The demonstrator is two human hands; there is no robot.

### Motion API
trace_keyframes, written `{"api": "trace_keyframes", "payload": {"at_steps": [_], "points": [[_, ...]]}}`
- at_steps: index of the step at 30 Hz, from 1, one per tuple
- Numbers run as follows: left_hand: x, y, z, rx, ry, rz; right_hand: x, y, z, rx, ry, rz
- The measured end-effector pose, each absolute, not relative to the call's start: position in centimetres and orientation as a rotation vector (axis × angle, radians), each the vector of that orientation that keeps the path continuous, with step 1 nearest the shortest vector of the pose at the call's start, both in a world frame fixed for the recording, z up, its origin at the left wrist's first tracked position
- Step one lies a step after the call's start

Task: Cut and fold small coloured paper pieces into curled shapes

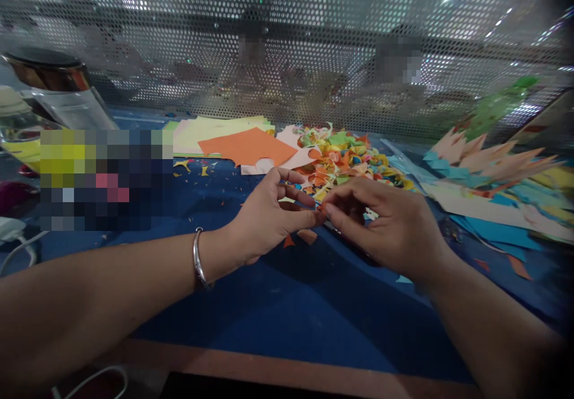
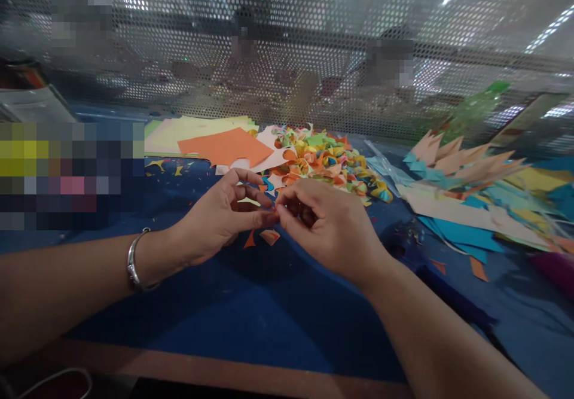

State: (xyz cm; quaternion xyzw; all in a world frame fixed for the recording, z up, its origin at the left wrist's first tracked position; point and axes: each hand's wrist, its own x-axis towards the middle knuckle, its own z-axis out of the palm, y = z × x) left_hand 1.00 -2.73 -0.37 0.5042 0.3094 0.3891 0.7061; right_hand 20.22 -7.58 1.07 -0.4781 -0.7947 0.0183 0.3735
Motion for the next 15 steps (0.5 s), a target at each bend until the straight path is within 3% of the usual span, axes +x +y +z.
{"api": "trace_keyframes", "payload": {"at_steps": [15], "points": [[1.35,-2.8,-0.37,1.062,0.708,0.872,20.3,-7.28,0.6,-1.209,-2.088,0.009]]}}
